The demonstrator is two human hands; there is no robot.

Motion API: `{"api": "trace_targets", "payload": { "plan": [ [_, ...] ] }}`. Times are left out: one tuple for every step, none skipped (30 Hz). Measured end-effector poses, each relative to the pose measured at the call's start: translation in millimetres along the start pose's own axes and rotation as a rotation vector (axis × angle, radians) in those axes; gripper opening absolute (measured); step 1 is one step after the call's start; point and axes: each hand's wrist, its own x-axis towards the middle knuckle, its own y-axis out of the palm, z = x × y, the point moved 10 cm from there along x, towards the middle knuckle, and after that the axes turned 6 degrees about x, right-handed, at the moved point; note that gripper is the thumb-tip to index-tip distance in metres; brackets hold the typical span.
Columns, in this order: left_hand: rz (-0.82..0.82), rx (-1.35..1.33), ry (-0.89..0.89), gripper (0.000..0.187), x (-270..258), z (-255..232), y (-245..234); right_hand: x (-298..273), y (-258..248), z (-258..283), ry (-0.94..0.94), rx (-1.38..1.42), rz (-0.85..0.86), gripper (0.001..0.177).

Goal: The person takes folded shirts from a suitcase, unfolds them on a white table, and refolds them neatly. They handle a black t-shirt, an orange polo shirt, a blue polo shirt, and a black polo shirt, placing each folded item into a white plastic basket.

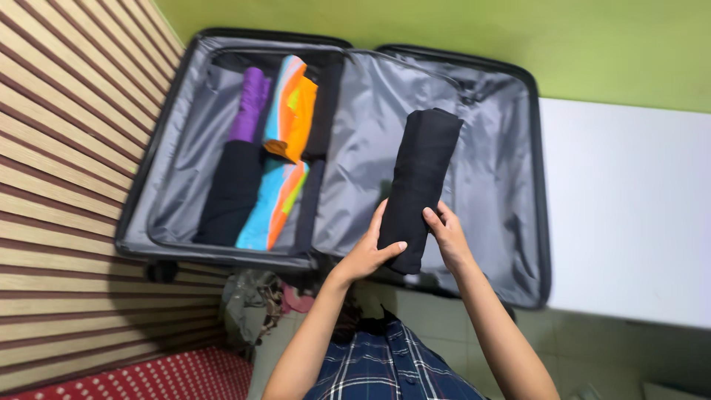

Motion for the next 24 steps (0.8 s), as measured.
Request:
{"api": "trace_targets", "payload": {
  "plan": [
    [0.016, 0.007, -0.015, 0.099, -4.1, -2.5, 18.5, -14.3, -15.3, -1.2, 0.028, -0.023, -0.036, 0.054],
    [0.031, 0.014, -0.031, 0.099, -8.2, -4.5, 37.2, -29.3, -31.0, -3.1, 0.057, -0.045, -0.071, 0.056],
    [0.05, 0.023, -0.047, 0.1, -11.6, -5.7, 56.0, -44.9, -47.7, -4.9, 0.086, -0.065, -0.109, 0.058],
    [0.064, 0.03, -0.051, 0.101, -13.0, -6.9, 73.2, -58.1, -64.2, -4.1, 0.096, -0.061, -0.142, 0.059],
    [0.081, 0.036, -0.061, 0.101, -15.7, -5.7, 90.3, -72.8, -79.9, -5.1, 0.111, -0.054, -0.179, 0.059],
    [0.098, 0.042, -0.07, 0.102, -18.0, -3.3, 107.2, -88.1, -94.6, -5.3, 0.126, -0.047, -0.215, 0.06],
    [0.093, 0.104, -0.1, 0.102, -20.4, 2.0, 122.1, -101.5, -102.7, 1.2, 0.08, 0.004, -0.202, 0.059],
    [0.089, 0.167, -0.13, 0.102, -22.4, 7.9, 136.4, -113.1, -110.1, 8.8, 0.033, 0.055, -0.19, 0.058],
    [0.085, 0.233, -0.155, 0.102, -23.2, 13.9, 148.2, -122.7, -116.4, 17.0, -0.018, 0.106, -0.174, 0.057],
    [0.087, 0.227, -0.143, 0.102, -24.4, 16.2, 161.4, -134.1, -125.9, 19.1, -0.013, 0.092, -0.196, 0.055],
    [0.093, 0.221, -0.123, 0.101, -21.3, 17.9, 175.1, -143.1, -138.0, 23.1, -0.017, 0.077, -0.221, 0.053],
    [0.1, 0.214, -0.102, 0.101, -17.3, 19.6, 188.1, -151.4, -151.6, 27.1, -0.021, 0.062, -0.246, 0.051],
    [0.103, 0.244, -0.09, 0.094, -15.3, 22.3, 198.7, -160.6, -163.5, 29.8, -0.038, 0.074, -0.26, 0.05],
    [0.106, 0.273, -0.076, 0.088, -12.5, 24.6, 208.9, -169.3, -175.8, 31.8, -0.056, 0.087, -0.274, 0.05],
    [0.11, 0.303, -0.062, 0.082, -8.9, 26.3, 219.2, -177.8, -188.9, 33.1, -0.075, 0.1, -0.29, 0.049],
    [0.105, 0.315, -0.053, 0.076, -4.0, 27.2, 229.1, -185.7, -204.2, 31.4, -0.066, 0.117, -0.323, 0.049],
    [0.102, 0.328, -0.044, 0.071, 2.2, 26.9, 238.8, -192.6, -219.0, 29.1, -0.057, 0.136, -0.357, 0.048],
    [0.098, 0.342, -0.034, 0.065, 8.9, 25.3, 248.7, -199.1, -233.8, 26.7, -0.049, 0.156, -0.39, 0.048],
    [0.122, 0.335, -0.08, 0.064, 14.3, 27.9, 258.3, -204.7, -246.2, 24.4, -0.052, 0.16, -0.42, 0.048],
    [0.145, 0.329, -0.126, 0.063, 19.4, 30.0, 268.5, -210.0, -258.3, 22.5, -0.054, 0.163, -0.45, 0.048],
    [0.166, 0.321, -0.167, 0.062, 28.2, 31.7, 279.8, -213.1, -272.7, 23.4, -0.06, 0.162, -0.479, 0.048],
    [0.179, 0.3, -0.16, 0.063, 38.7, 29.7, 289.9, -214.8, -285.3, 22.5, -0.054, 0.166, -0.501, 0.048],
    [0.187, 0.275, -0.158, 0.063, 47.1, 30.4, 300.7, -217.4, -297.8, 21.0, -0.042, 0.167, -0.52, 0.048],
    [0.196, 0.25, -0.157, 0.064, 55.2, 33.3, 311.1, -219.8, -310.5, 19.6, -0.03, 0.168, -0.539, 0.048]
  ]
}}
